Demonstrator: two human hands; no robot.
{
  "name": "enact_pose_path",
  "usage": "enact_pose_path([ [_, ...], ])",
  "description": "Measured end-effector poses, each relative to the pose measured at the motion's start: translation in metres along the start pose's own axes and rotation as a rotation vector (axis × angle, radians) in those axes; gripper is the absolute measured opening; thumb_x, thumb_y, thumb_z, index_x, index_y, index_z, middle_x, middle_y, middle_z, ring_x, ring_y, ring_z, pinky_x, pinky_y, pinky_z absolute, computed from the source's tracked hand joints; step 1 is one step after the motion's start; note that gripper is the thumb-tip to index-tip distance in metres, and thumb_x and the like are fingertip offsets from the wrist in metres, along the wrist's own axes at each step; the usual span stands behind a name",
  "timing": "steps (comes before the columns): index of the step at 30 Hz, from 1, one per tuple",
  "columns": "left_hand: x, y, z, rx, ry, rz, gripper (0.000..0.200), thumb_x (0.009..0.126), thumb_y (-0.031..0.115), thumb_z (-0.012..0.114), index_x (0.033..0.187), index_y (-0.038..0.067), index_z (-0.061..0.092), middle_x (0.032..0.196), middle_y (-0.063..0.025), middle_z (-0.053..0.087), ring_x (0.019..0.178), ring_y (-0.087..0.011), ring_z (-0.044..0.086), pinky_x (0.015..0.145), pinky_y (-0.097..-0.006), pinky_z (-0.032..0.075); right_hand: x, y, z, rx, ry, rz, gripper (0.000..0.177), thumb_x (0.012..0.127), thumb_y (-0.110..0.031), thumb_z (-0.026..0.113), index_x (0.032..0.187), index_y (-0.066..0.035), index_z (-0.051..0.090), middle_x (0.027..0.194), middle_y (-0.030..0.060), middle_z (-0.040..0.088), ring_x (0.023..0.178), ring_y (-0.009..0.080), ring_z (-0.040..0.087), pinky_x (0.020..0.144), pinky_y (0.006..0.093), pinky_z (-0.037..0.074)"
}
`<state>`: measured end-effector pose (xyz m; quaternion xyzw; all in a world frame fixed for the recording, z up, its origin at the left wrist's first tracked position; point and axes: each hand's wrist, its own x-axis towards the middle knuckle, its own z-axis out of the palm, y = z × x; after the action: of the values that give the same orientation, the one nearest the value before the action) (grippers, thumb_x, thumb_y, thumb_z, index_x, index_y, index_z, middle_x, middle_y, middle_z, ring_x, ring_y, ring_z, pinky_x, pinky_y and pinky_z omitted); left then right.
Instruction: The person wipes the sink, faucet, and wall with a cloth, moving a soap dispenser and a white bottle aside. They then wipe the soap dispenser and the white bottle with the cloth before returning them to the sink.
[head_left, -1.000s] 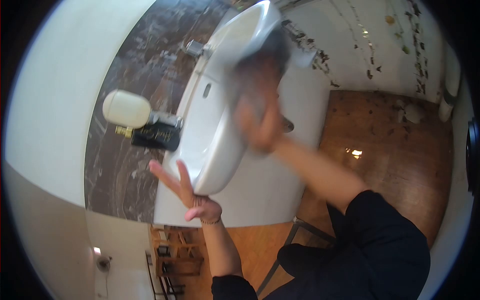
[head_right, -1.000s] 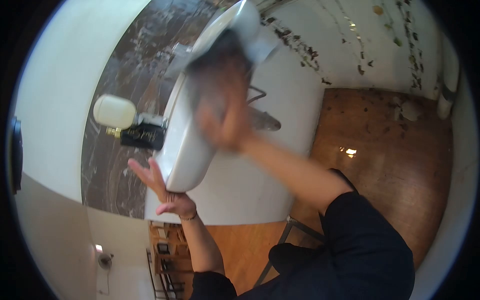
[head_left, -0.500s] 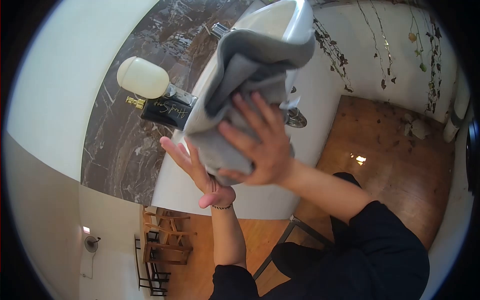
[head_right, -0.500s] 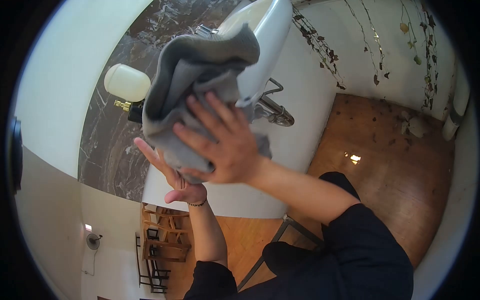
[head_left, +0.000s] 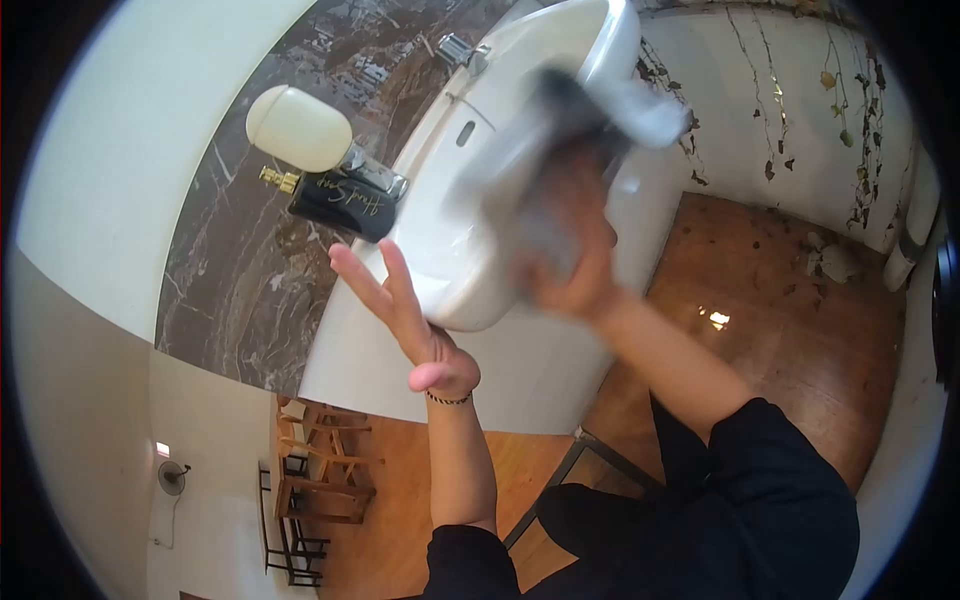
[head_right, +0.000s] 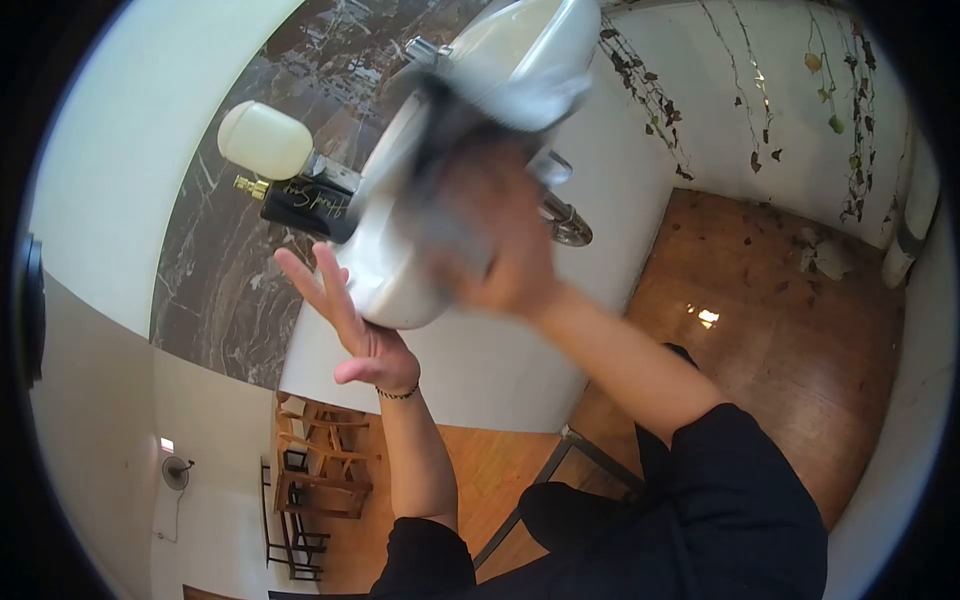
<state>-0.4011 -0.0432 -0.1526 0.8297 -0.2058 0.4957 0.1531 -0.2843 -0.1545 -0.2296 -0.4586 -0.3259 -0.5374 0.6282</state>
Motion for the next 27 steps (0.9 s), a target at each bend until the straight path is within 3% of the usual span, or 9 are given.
enact_pose_path([
  [1, -0.001, -0.002, 0.000, 0.018, -0.005, 0.009, 0.114, 0.076, 0.082, -0.008, 0.144, 0.002, 0.034, 0.157, -0.0201, 0.003, 0.145, -0.0363, -0.004, 0.113, -0.0537, -0.007, 0.012, 0.011, 0.000, 0.266, 0.167, 0.639, 0.072, 0.076, -0.044, 0.073, 0.131, -0.004, 0.049, 0.141, 0.0217, 0.041, 0.135, 0.0403, 0.032, 0.107, 0.0507, 0.028],
  [3, 0.000, 0.006, 0.001, 0.060, 0.002, -0.044, 0.116, 0.075, 0.083, -0.009, 0.144, 0.001, 0.034, 0.157, -0.0177, 0.003, 0.146, -0.0297, 0.003, 0.114, -0.0464, 0.007, 0.023, 0.034, -0.003, 0.193, 0.298, 0.518, 0.071, 0.077, -0.041, 0.074, 0.132, -0.003, 0.048, 0.143, 0.0225, 0.038, 0.136, 0.0423, 0.029, 0.109, 0.0484, 0.028],
  [7, 0.000, 0.001, 0.006, 0.021, 0.063, -0.002, 0.113, 0.076, 0.082, -0.008, 0.145, 0.002, 0.033, 0.156, -0.0206, 0.005, 0.144, -0.0382, -0.004, 0.112, -0.0545, -0.006, 0.003, -0.044, -0.001, -0.045, -0.115, 0.027, 0.087, 0.074, -0.062, 0.068, 0.137, -0.007, 0.045, 0.145, 0.0253, 0.034, 0.137, 0.0435, 0.026, 0.108, 0.0560, 0.023],
  [10, 0.001, 0.001, 0.003, 0.024, 0.046, 0.003, 0.113, 0.076, 0.082, -0.007, 0.145, 0.002, 0.032, 0.156, -0.0207, 0.004, 0.145, -0.0363, -0.004, 0.113, -0.0539, -0.006, 0.017, -0.009, -0.009, 0.038, -0.157, 0.056, 0.086, 0.074, -0.061, 0.069, 0.137, -0.008, 0.045, 0.146, 0.0248, 0.034, 0.137, 0.0433, 0.026, 0.108, 0.0558, 0.022],
  [12, 0.001, 0.003, 0.006, 0.004, 0.068, -0.003, 0.113, 0.077, 0.082, -0.007, 0.145, 0.001, 0.031, 0.156, -0.0206, 0.004, 0.145, -0.0345, -0.004, 0.113, -0.0530, -0.005, 0.032, 0.021, -0.012, 0.211, 0.230, 0.494, 0.085, 0.073, -0.060, 0.069, 0.137, -0.008, 0.045, 0.146, 0.0246, 0.034, 0.137, 0.0436, 0.027, 0.108, 0.0571, 0.022],
  [17, 0.000, -0.004, 0.008, -0.017, 0.116, 0.012, 0.113, 0.077, 0.082, -0.007, 0.145, 0.000, 0.030, 0.156, -0.0208, 0.003, 0.145, -0.0348, -0.002, 0.114, -0.0516, -0.004, 0.010, -0.044, -0.005, -0.004, -0.131, -0.006, 0.085, 0.076, -0.053, 0.071, 0.138, -0.004, 0.042, 0.141, 0.0238, 0.041, 0.132, 0.0416, 0.036, 0.107, 0.0533, 0.026],
  [20, 0.001, 0.000, 0.007, -0.022, 0.095, -0.009, 0.114, 0.076, 0.083, -0.006, 0.145, 0.001, 0.030, 0.157, -0.0204, 0.002, 0.145, -0.0340, -0.003, 0.114, -0.0505, -0.002, 0.015, -0.010, -0.009, 0.062, -0.120, 0.088, 0.083, 0.076, -0.053, 0.071, 0.136, -0.002, 0.044, 0.139, 0.0231, 0.043, 0.129, 0.0409, 0.040, 0.106, 0.0524, 0.028],
  [23, -0.001, 0.004, 0.006, -0.018, 0.086, -0.027, 0.114, 0.075, 0.084, -0.006, 0.147, 0.002, 0.028, 0.157, -0.0197, 0.002, 0.145, -0.0332, -0.003, 0.114, -0.0486, 0.003, 0.022, 0.003, -0.004, 0.262, 0.233, 0.558, 0.086, 0.077, -0.051, 0.071, 0.139, 0.000, 0.040, 0.145, 0.0229, 0.035, 0.134, 0.0410, 0.034, 0.107, 0.0522, 0.027],
  [27, -0.001, 0.001, 0.008, -0.013, 0.144, -0.049, 0.115, 0.073, 0.086, -0.006, 0.149, 0.003, 0.020, 0.157, -0.0195, 0.003, 0.146, -0.0320, 0.001, 0.108, -0.0417, 0.019, 0.022, -0.068, 0.000, -0.106, -0.244, 0.139, 0.084, 0.077, -0.052, 0.066, 0.141, -0.005, 0.038, 0.147, 0.0228, 0.033, 0.137, 0.0415, 0.027, 0.107, 0.0595, 0.021],
])
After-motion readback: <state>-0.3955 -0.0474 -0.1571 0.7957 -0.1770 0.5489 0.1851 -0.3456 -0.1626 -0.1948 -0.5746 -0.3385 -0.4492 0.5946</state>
